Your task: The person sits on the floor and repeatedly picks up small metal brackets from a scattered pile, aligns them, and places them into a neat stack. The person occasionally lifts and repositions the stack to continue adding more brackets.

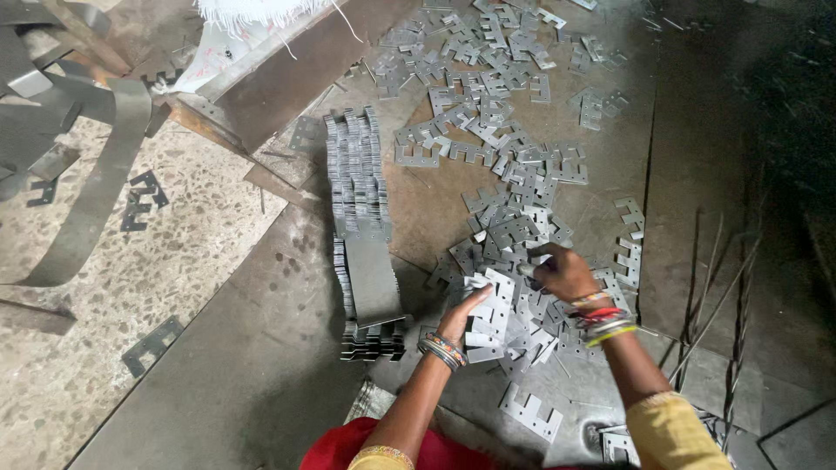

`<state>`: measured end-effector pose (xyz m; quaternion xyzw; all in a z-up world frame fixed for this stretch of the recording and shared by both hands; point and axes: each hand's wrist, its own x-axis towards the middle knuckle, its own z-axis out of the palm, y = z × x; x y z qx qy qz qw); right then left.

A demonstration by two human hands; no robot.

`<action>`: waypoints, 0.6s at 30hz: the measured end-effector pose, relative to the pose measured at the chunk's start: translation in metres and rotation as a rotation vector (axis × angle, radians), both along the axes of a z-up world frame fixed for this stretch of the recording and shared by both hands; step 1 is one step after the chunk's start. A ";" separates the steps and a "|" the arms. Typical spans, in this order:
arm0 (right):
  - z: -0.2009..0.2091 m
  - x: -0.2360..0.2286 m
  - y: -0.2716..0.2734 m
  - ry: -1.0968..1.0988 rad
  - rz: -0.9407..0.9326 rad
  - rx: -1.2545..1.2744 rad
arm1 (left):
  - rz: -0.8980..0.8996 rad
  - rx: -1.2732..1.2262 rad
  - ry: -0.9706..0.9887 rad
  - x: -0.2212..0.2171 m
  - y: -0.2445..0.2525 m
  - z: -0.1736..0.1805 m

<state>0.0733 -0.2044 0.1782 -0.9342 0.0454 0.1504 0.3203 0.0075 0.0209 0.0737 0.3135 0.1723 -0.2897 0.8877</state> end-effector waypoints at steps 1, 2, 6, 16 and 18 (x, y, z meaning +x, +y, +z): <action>-0.018 0.001 0.010 -0.068 -0.020 -0.180 | -0.003 0.026 -0.010 -0.002 0.000 -0.001; -0.038 -0.001 0.019 -0.137 -0.039 -0.359 | -0.006 0.052 -0.021 -0.004 0.000 -0.002; -0.110 -0.006 0.017 -0.070 -0.250 -0.256 | 0.076 0.073 0.044 0.001 0.001 -0.005; -0.013 -0.065 -0.022 -0.634 0.102 -0.066 | 0.174 0.052 0.024 0.010 0.006 -0.004; 0.005 -0.066 -0.006 -0.739 0.258 -0.159 | 0.138 0.004 0.159 0.011 0.007 -0.006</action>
